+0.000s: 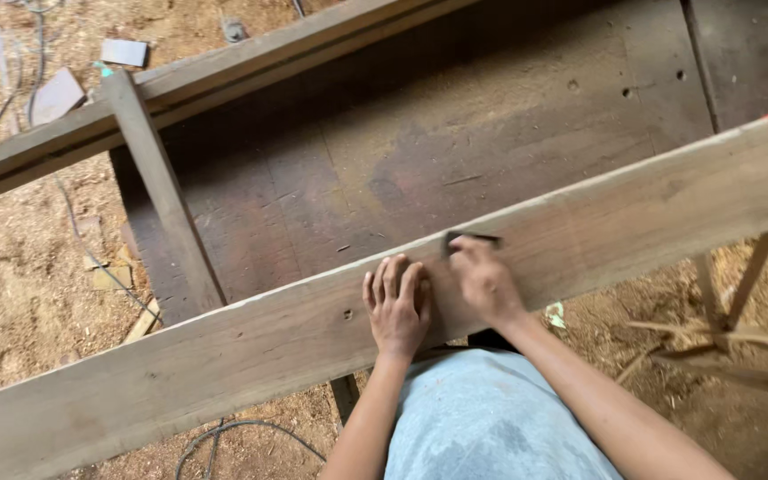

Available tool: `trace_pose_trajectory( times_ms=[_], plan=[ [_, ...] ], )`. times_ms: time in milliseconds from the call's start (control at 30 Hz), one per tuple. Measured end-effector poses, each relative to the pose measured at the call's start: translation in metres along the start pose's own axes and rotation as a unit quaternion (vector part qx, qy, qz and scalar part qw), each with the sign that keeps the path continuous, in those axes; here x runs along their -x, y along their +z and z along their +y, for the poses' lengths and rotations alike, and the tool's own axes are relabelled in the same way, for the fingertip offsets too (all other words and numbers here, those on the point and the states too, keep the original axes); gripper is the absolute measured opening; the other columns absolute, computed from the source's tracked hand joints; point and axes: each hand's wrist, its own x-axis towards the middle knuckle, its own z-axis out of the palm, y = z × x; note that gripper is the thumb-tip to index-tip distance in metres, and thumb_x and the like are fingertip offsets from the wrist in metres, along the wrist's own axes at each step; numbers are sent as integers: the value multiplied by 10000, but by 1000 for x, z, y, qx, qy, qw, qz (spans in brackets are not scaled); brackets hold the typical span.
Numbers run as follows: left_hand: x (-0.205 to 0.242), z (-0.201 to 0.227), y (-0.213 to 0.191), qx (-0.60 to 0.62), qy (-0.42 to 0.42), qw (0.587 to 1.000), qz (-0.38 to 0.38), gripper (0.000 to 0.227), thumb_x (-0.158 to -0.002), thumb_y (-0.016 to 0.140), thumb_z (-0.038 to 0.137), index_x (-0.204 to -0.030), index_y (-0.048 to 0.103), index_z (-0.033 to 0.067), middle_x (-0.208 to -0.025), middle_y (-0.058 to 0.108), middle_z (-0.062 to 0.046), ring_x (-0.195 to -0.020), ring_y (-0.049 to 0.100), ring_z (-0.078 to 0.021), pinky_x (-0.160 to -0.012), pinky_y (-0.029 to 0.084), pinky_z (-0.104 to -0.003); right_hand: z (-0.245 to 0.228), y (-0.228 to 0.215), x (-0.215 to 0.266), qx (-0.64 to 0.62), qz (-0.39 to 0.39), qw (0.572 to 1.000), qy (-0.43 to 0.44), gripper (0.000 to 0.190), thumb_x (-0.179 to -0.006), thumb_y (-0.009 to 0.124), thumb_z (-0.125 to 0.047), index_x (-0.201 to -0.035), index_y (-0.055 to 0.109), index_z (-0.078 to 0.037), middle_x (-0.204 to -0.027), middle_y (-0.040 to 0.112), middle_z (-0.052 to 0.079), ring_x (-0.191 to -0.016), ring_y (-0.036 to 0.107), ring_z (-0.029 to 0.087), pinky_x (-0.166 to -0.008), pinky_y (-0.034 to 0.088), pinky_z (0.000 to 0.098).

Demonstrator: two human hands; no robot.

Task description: The person sands the surface of a long wooden plank using a small piece of sandpaper held in their right hand, moving the sandpaper back and forth across different sections of the wood.

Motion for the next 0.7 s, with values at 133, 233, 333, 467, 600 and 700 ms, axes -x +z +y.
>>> trace_pose_trajectory(
  times_ms=[133,233,333,467,600,700],
  plan=[
    [1,5,1,8,3,1000,4,320,-967,624,321,-1274,613,233,-1452,489,-31,-1427,396,-230,-1236,196,-455,9,-4,9,58,-10,995,-82,143,-934,573,-47,-1016,689,-30,-1251,679,132,-1216,605,298,-1000,521,430],
    [2,4,-2,9,-3,1000,5,314,-954,625,317,-1257,617,235,-1440,490,-36,-1414,395,-237,-1228,194,-461,7,1,5,83,49,995,3,129,-969,595,-78,-1032,696,-27,-1269,680,145,-1224,610,318,-1014,518,409],
    [4,4,-6,14,-6,1000,-7,323,-944,620,297,-1258,620,221,-1436,496,-38,-1414,396,-236,-1227,191,-465,2,-1,5,-2,38,999,-6,169,-998,541,-43,-1067,693,-15,-1269,685,138,-1194,650,288,-1006,545,386],
    [2,2,-9,21,12,1000,-2,287,-948,622,264,-1232,623,221,-1452,496,-33,-1427,394,-232,-1235,192,-459,-2,-17,2,58,-32,993,-97,184,-954,528,-59,-1004,705,-57,-1259,692,116,-1217,640,283,-1033,551,442],
    [1,-1,-5,35,9,999,-2,268,-936,627,260,-1201,615,221,-1452,484,-45,-1432,374,-243,-1232,175,-469,3,-23,-4,65,-53,969,234,190,-1054,500,-162,-1161,646,-104,-1382,650,82,-1030,660,272,-847,593,384],
    [5,2,-2,36,6,999,-22,271,-949,618,253,-1218,615,217,-1462,479,-49,-1453,359,-239,-1247,154,-463,8,-19,5,61,70,995,34,155,-1047,529,-96,-1037,666,-22,-1361,643,196,-1306,589,329,-1059,556,425]
  ],
)
